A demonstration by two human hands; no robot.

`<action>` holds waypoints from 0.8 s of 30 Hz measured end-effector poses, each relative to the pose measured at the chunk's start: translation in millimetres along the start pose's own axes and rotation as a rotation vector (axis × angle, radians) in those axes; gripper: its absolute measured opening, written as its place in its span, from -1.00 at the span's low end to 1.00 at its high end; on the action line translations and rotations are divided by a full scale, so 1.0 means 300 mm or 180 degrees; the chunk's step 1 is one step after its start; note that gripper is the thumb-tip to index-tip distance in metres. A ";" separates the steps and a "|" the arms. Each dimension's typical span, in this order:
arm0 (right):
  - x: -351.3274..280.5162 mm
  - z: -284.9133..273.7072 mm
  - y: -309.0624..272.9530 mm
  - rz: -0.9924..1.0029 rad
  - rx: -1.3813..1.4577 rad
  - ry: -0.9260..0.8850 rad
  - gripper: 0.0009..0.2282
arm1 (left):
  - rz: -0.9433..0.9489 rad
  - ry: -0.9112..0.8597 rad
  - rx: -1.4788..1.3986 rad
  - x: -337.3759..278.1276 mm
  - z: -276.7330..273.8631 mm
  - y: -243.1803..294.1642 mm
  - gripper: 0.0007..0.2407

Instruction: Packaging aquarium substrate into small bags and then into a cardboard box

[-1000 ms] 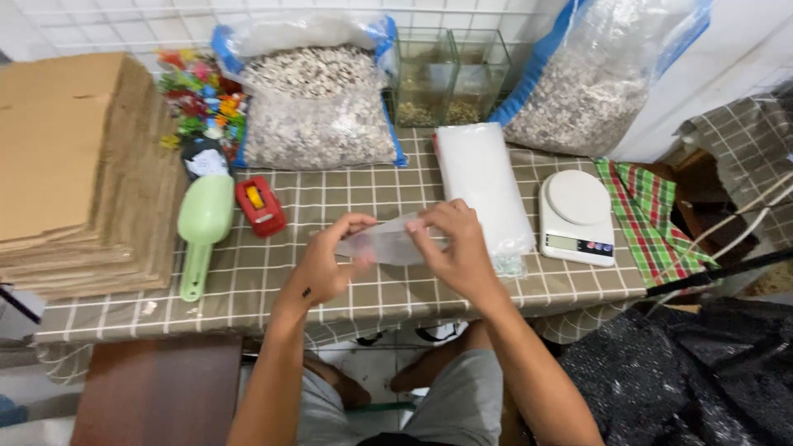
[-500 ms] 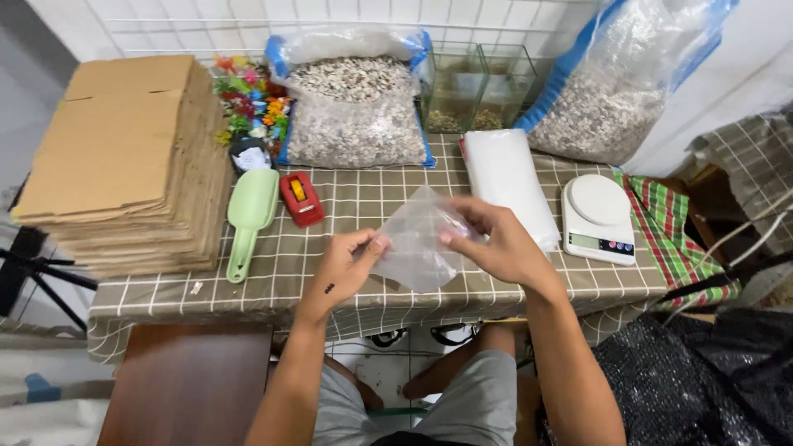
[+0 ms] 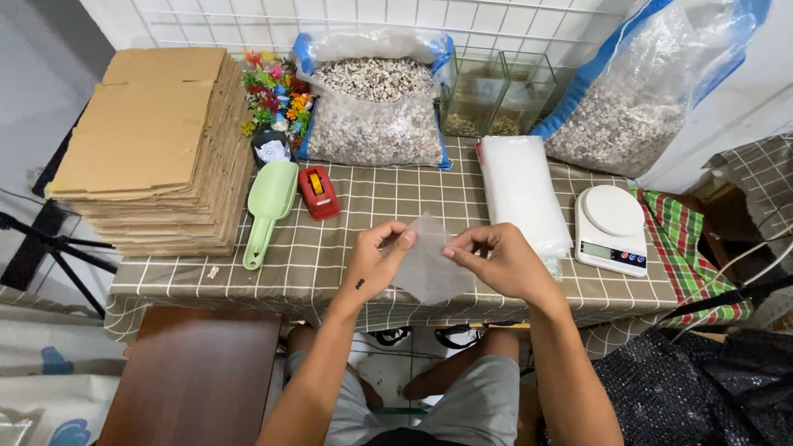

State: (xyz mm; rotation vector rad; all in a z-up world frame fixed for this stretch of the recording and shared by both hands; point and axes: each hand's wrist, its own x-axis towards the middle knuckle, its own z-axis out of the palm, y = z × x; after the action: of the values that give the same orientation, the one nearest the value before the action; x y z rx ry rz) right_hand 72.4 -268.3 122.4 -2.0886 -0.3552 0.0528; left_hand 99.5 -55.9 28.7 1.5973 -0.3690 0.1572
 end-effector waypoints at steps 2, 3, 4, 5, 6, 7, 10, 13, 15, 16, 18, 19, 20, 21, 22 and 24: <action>-0.001 -0.003 0.006 -0.0014 -0.0080 0.0046 -0.92 | -0.0036 0.0019 -0.0044 -0.008 0.007 -0.030 -0.84; -0.001 -0.004 0.009 -0.0031 -0.0158 0.0108 -0.88 | -0.0063 0.0026 -0.0085 -0.012 0.011 -0.045 -0.84; 0.001 -0.005 0.021 -0.0029 -0.0155 0.0100 -0.88 | -0.0069 0.0030 -0.0083 -0.014 0.014 -0.043 -0.84; 0.004 -0.007 0.033 -0.0087 -0.0185 0.0135 -0.88 | -0.0086 0.0015 -0.0103 -0.016 0.017 -0.041 -0.85; 0.004 -0.008 0.045 -0.0142 -0.0214 0.0175 -0.87 | -0.0104 -0.0006 -0.0122 -0.018 0.021 -0.039 -0.87; 0.001 -0.009 0.040 -0.0137 -0.0211 0.0172 -0.87 | -0.0110 -0.0007 -0.0122 -0.025 0.022 -0.020 -0.87; -0.001 -0.016 0.018 -0.0026 -0.0147 0.0273 -0.94 | -0.0126 0.0027 -0.0166 -0.033 0.021 0.020 -0.88; -0.001 -0.012 0.002 0.0031 -0.0172 0.0241 -0.97 | -0.0094 0.0111 -0.0083 -0.033 0.017 0.012 -0.92; 0.001 -0.002 -0.001 0.0228 0.0018 0.0171 -0.94 | -0.0079 0.0216 0.0013 -0.034 0.014 0.000 -0.88; 0.005 0.007 0.019 0.0230 0.0015 0.0167 -0.94 | -0.0081 0.0219 0.0009 -0.034 0.015 0.001 -0.88; 0.015 0.028 0.059 0.0256 0.0281 -0.0020 -0.94 | -0.0103 0.0273 0.0114 -0.033 0.013 0.003 -0.88; 0.020 0.026 0.055 0.0253 0.0276 -0.0026 -0.94 | -0.0103 0.0280 0.0112 -0.034 0.010 0.003 -0.88; 0.024 0.024 0.051 0.0332 0.0439 -0.0234 -0.90 | -0.0122 0.0205 0.0063 -0.036 0.006 0.004 -0.88; 0.029 0.022 0.047 0.0410 0.0602 -0.0443 -0.83 | -0.0142 0.0129 0.0014 -0.038 0.002 0.005 -0.87; 0.025 0.027 0.040 0.0415 0.0600 -0.0456 -0.83 | -0.0151 0.0140 0.0011 -0.040 0.002 0.002 -0.87; 0.021 0.034 0.026 0.0425 0.0590 -0.0569 -0.87 | -0.0153 0.0051 0.0051 -0.038 0.000 0.000 -0.87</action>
State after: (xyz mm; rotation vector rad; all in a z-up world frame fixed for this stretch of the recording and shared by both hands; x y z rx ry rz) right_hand 78.3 -261.9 111.0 -1.9255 -0.3056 0.3411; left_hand 88.9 -54.4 24.9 1.6183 -0.3174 0.1365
